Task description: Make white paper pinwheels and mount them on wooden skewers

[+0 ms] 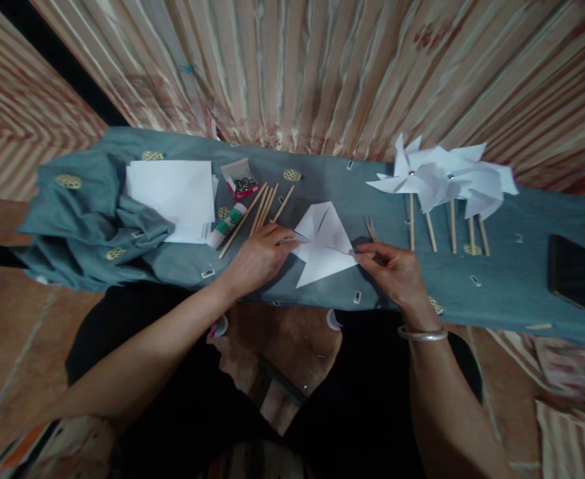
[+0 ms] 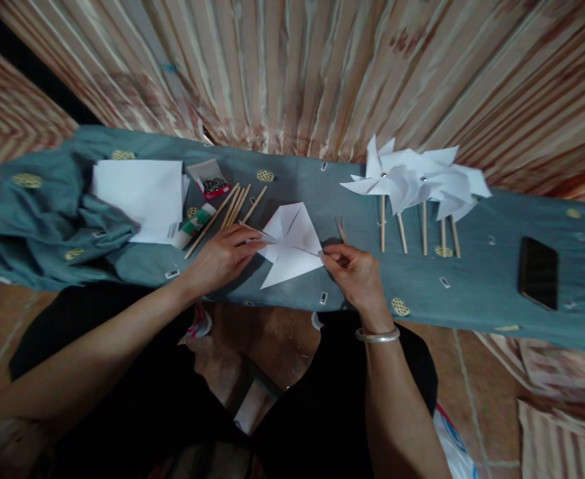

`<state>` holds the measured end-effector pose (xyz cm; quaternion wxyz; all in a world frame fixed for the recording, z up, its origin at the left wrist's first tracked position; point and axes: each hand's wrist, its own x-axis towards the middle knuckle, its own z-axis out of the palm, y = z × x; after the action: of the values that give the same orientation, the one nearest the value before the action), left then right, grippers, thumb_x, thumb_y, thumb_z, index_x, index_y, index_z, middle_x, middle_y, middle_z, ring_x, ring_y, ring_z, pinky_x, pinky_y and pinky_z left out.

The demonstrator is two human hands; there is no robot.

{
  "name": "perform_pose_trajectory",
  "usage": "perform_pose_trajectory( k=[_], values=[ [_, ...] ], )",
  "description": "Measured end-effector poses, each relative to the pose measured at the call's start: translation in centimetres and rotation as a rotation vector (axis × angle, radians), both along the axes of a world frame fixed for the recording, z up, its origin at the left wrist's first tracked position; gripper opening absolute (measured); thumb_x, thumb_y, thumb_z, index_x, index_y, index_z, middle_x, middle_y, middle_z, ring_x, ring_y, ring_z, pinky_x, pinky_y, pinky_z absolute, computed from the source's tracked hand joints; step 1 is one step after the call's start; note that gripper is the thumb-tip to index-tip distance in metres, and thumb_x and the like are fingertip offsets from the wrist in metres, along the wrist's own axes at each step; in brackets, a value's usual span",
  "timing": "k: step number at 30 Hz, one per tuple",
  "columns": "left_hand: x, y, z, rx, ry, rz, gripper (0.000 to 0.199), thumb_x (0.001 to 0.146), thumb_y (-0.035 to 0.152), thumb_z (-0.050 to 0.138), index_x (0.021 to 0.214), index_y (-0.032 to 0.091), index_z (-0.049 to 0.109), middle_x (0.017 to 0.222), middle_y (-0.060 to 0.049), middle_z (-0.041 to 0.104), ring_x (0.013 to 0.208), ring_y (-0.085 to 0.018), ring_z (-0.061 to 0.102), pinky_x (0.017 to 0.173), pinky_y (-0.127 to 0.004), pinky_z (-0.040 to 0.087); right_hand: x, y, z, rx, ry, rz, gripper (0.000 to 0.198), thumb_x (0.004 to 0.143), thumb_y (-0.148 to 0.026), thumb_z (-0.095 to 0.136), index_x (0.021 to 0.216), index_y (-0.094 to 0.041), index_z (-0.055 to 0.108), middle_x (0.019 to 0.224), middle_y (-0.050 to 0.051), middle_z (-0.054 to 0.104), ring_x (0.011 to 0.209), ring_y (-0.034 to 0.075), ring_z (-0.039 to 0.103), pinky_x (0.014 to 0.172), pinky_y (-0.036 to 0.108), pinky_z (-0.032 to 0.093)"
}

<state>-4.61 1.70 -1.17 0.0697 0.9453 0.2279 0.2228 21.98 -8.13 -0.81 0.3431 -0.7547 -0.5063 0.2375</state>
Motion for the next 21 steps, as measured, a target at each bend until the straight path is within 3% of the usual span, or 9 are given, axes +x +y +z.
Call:
perform_pose_trajectory(
  k=[8,12,16,21],
  values=[
    [0.6,0.7,0.7,-0.007,0.024,0.021,0.027,0.091,0.008,0.050,0.108,0.015,0.070,0.114,-0.010,0.067,0.106,-0.023,0.058,0.095,-0.041,0.050,-0.6,-0.9,0.0,-0.051,0.266,0.115,0.031,0.068,-0.045,0.074,0.086,-0.020,0.076,0.070,0.004,0.075,0.061,0.018,0.066,0.059,0.030,0.051],
    [0.9,-0.2,1.3,-0.025,0.012,0.025,0.024,0.095,0.014,0.048,0.110,0.015,0.068,0.116,-0.010,0.067,0.107,-0.023,0.058,0.095,-0.041,0.049,-1.1,-1.2,0.0,-0.103,0.299,0.182,0.032,0.070,-0.045,0.073,0.088,-0.019,0.075,0.066,0.003,0.074,0.054,0.015,0.062,0.051,0.027,0.046],
    [1.2,-2.3,1.5,-0.062,0.050,-0.079,0.030,0.094,0.038,0.056,0.108,0.013,0.066,0.108,-0.012,0.067,0.103,-0.025,0.058,0.089,-0.040,0.050,-1.2,-1.2,0.4,-0.060,0.120,0.217,0.029,0.079,-0.042,0.064,0.091,-0.019,0.075,0.069,0.003,0.074,0.058,0.017,0.064,0.055,0.029,0.048],
    [1.5,-3.8,1.0,-0.074,0.137,-0.103,0.025,0.091,0.033,0.061,0.105,0.013,0.064,0.106,-0.011,0.066,0.100,-0.025,0.058,0.087,-0.038,0.049,-0.9,-1.1,0.5,0.013,-0.230,0.159,0.025,0.084,-0.033,0.056,0.096,-0.024,0.076,0.086,0.006,0.078,0.072,0.023,0.070,0.069,0.035,0.053]
  ],
)
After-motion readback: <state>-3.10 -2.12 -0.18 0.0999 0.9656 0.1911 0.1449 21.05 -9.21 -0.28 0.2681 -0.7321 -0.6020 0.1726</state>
